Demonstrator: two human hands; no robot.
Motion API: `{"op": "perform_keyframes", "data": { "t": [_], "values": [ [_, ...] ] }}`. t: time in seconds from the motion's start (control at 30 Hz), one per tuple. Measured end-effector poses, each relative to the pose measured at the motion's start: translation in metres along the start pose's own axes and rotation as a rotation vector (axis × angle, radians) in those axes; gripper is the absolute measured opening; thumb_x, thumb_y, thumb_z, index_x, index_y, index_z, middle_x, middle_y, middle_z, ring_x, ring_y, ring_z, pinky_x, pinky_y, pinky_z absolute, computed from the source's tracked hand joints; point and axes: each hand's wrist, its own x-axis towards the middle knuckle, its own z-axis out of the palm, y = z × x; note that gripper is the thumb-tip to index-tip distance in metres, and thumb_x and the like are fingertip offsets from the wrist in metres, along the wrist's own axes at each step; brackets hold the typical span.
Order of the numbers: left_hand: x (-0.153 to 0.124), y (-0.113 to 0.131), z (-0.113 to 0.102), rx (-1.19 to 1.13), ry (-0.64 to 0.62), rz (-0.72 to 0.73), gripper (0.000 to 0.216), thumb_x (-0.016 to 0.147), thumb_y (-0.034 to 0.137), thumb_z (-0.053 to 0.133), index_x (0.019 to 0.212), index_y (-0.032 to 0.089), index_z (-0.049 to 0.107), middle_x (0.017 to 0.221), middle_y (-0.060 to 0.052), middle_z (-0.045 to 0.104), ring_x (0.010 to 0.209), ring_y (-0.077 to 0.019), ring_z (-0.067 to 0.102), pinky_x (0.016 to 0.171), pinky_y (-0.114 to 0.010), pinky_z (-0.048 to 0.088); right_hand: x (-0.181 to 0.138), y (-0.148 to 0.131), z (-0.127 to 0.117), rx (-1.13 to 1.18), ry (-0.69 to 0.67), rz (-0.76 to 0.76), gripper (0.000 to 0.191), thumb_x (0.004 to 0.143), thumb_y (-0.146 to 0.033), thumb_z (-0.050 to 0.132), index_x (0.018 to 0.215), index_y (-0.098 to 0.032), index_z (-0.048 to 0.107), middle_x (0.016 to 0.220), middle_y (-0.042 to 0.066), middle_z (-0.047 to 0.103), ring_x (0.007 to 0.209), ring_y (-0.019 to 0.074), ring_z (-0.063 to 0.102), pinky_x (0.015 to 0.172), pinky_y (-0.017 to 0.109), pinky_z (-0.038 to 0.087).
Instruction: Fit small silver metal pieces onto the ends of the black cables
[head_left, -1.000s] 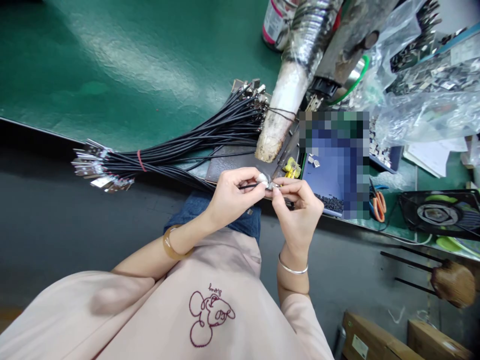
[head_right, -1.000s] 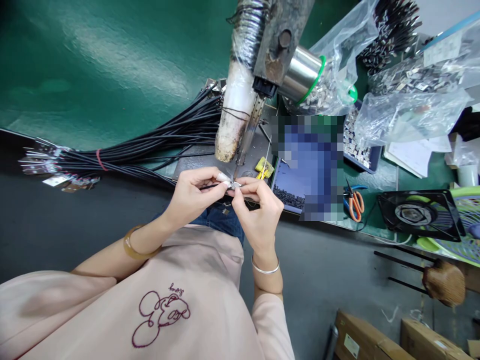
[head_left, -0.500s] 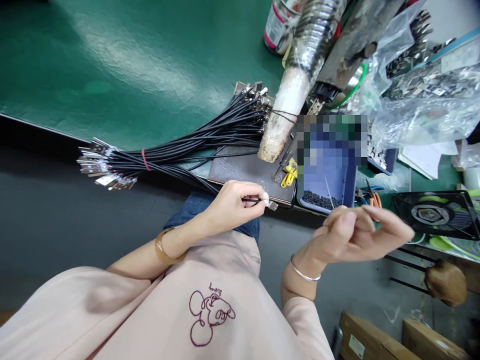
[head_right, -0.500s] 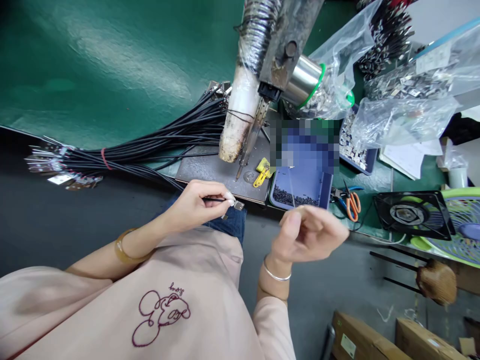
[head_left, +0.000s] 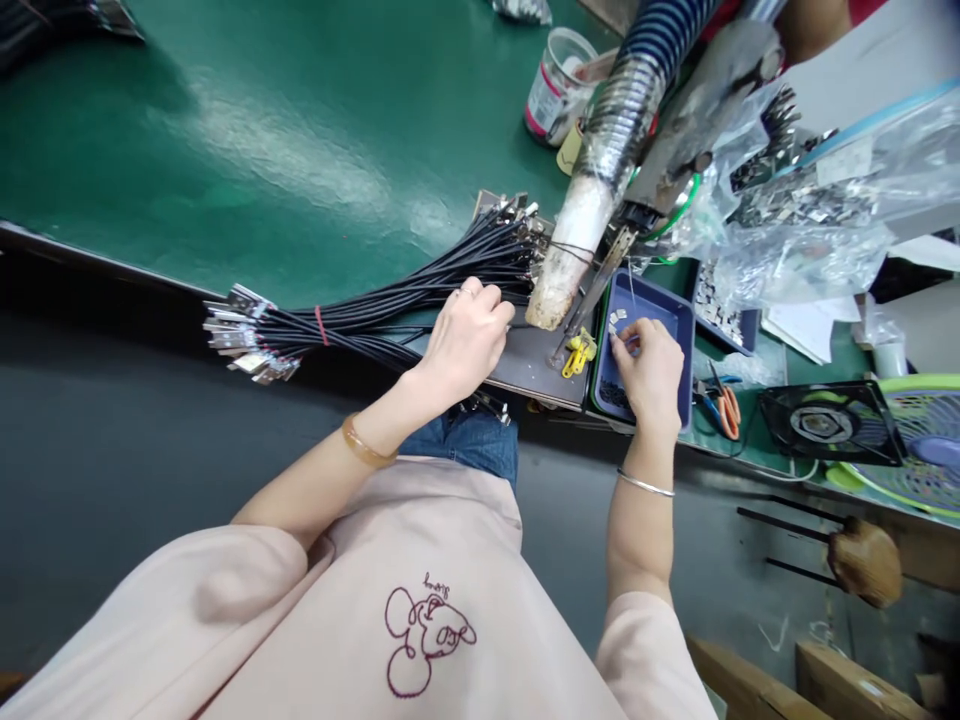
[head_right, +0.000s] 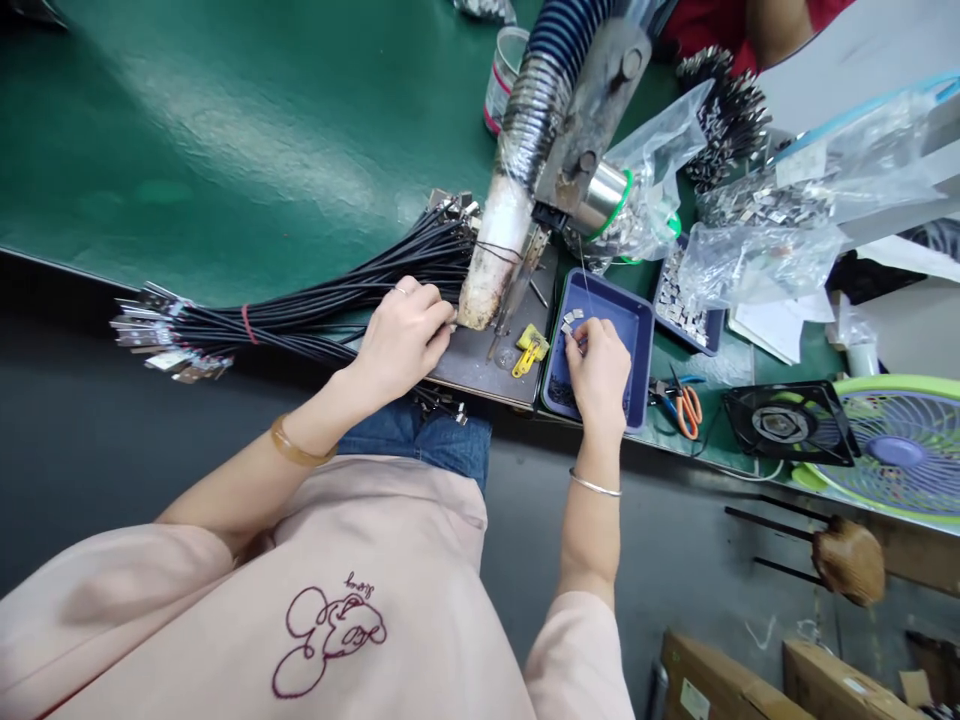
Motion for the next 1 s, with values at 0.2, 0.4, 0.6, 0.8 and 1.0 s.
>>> {"op": "perform_keyframes", "data": {
  "t": [0.2,0.4,0.6,0.8,1.0],
  "values": [
    [-0.021,0.011,-0.018,-0.344,-0.068,0.128,0.007,0.089,0.013,0.058,0.087,0.014,0.065,0.075,-0.005,0.063,0.074,-0.0203,0.057,0.068,-0.031,0.041,-0.034,-0.015,-0.014,0.344,0.147,0.097,0.016,0.082,-0.026,0.066,0.072,-0.02,0.054,0.079,-0.001,0.059,0.058,0.0104,0.053,0.059,0.027,0.046],
    [-0.033,0.035,-0.017,-0.619,-0.111,0.138,0.017,0.089,0.013,0.053,0.079,0.014,0.068,0.064,0.001,0.061,0.055,-0.01,0.047,0.057,-0.024,0.035,-0.078,-0.068,-0.019,0.93,0.079,0.203,0.023,0.083,-0.028,0.074,0.076,-0.019,0.054,0.093,0.001,0.07,0.055,0.0083,0.066,0.059,0.024,0.058],
    [-0.03,0.041,-0.013,-0.966,-0.158,-0.219,0.019,0.088,0.02,0.057,0.073,0.013,0.065,0.061,0.002,0.056,0.056,-0.0081,0.047,0.054,-0.02,0.036,-0.088,-0.103,0.006,0.843,0.221,0.136,0.01,0.09,-0.03,0.07,0.087,-0.021,0.07,0.096,0.005,0.073,0.087,0.0177,0.074,0.079,0.033,0.063],
    [-0.03,0.037,-0.014,-1.054,-0.235,-0.261,0.02,0.088,0.023,0.06,0.073,0.012,0.066,0.062,0.001,0.057,0.056,-0.0081,0.05,0.054,-0.018,0.041,-0.087,-0.1,0.017,0.963,0.097,0.126,0.006,0.089,-0.027,0.07,0.087,-0.022,0.072,0.1,0.005,0.073,0.093,0.0169,0.072,0.076,0.029,0.062],
    [-0.028,0.034,-0.014,-1.057,-0.296,-0.244,0.02,0.088,0.024,0.062,0.073,0.012,0.068,0.061,0.001,0.058,0.057,-0.0083,0.051,0.055,-0.018,0.041,-0.091,-0.101,0.012,0.896,0.116,0.077,0.005,0.09,-0.022,0.068,0.089,-0.022,0.073,0.1,0.004,0.074,0.094,0.0165,0.072,0.077,0.03,0.062]
  ]
}}
